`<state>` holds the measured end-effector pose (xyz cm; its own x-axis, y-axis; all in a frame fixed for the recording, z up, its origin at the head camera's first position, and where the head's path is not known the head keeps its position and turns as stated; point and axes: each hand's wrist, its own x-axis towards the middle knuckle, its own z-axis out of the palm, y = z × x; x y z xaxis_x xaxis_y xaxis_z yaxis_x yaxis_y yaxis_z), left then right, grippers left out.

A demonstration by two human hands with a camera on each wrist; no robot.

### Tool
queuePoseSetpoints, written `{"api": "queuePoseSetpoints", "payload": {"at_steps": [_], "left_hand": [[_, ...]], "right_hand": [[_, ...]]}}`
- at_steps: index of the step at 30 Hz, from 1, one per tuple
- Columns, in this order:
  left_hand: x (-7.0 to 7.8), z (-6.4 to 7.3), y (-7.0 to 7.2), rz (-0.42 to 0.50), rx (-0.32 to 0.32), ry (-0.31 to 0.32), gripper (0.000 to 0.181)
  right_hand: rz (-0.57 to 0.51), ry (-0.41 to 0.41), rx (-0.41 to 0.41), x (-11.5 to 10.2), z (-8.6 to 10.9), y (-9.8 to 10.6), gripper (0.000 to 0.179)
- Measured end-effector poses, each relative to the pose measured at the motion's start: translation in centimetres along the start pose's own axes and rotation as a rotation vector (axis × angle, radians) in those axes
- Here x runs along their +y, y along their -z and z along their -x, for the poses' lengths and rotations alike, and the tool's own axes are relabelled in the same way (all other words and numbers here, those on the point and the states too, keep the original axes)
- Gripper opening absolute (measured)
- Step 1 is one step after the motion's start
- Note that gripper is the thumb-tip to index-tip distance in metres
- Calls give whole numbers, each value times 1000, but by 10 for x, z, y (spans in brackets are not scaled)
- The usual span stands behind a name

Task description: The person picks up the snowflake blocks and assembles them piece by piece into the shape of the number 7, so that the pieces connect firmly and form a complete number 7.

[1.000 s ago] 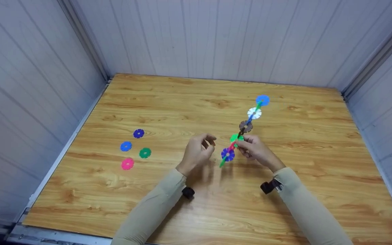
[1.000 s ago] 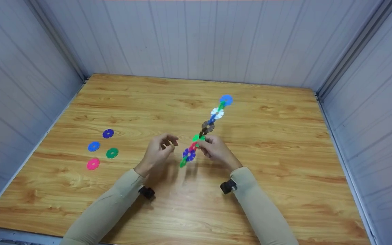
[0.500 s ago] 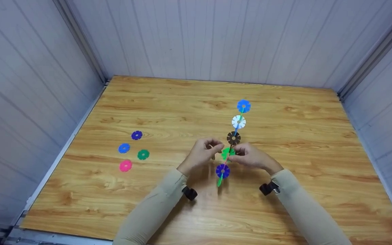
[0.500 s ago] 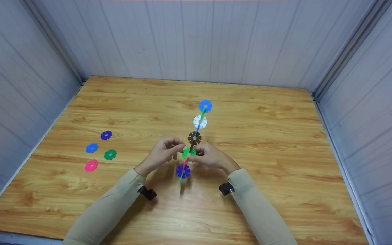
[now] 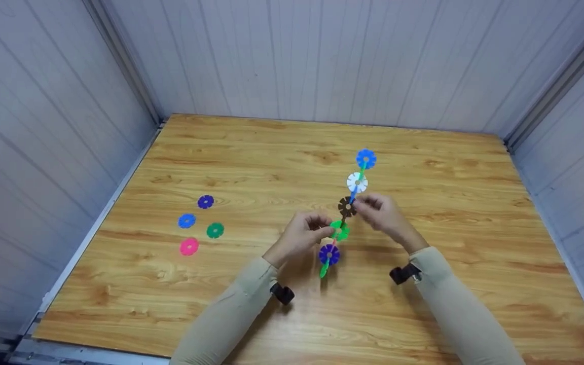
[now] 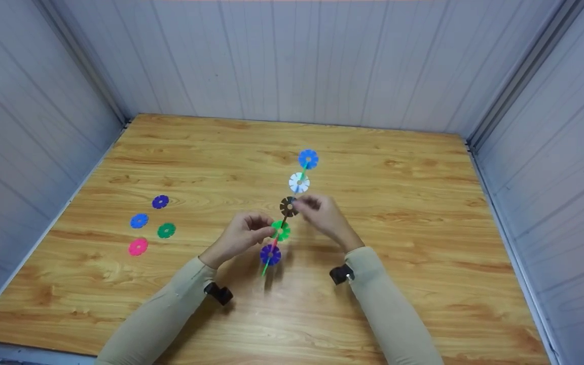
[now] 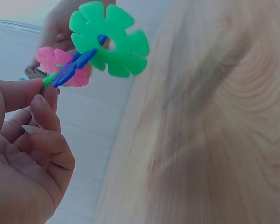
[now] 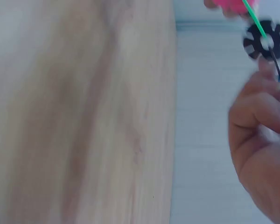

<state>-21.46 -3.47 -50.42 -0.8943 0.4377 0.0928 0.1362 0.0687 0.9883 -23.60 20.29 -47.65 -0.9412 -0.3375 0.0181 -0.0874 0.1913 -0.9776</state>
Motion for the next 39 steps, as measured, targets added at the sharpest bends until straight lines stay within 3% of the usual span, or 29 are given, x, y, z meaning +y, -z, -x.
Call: {"api": "queuePoseSetpoints", "payload": {"at_steps": [3, 6, 14, 18, 21, 24, 28, 31, 35, 37, 39], "left_hand": [[0, 4, -3, -6, -29, 33, 7], [0, 7, -7, 2, -71, 62, 6], [0, 9, -12, -20, -180, 79, 6], [2, 9, -3, -113, -259, 79, 14], [4, 9, 23, -264, -301, 72, 23], [8, 13, 66, -434, -268, 119, 29], [14, 30, 128, -727, -135, 305, 38], [16, 46, 161, -913, -50, 454, 45], [11, 57, 182, -1002, 25, 551, 26], [7, 58, 185, -1010, 39, 569, 11], [3, 58, 185, -1004, 51, 568, 8]], "right_hand": [[-148, 27, 182, -5, -6, 9, 38], [-245, 42, 275, -9, -11, 16, 37], [-338, 46, 307, -11, -15, 21, 27], [-383, 60, 325, -10, -14, 20, 24], [-398, 62, 336, -10, -14, 19, 22], [-405, 65, 335, -9, -14, 19, 22], [-414, 55, 322, -8, -15, 19, 22], [-398, 26, 322, -8, -16, 19, 21], [-356, -21, 338, -7, -16, 19, 20], [-347, -36, 346, -6, -16, 18, 19], [-354, -39, 341, -6, -16, 16, 19]]}}
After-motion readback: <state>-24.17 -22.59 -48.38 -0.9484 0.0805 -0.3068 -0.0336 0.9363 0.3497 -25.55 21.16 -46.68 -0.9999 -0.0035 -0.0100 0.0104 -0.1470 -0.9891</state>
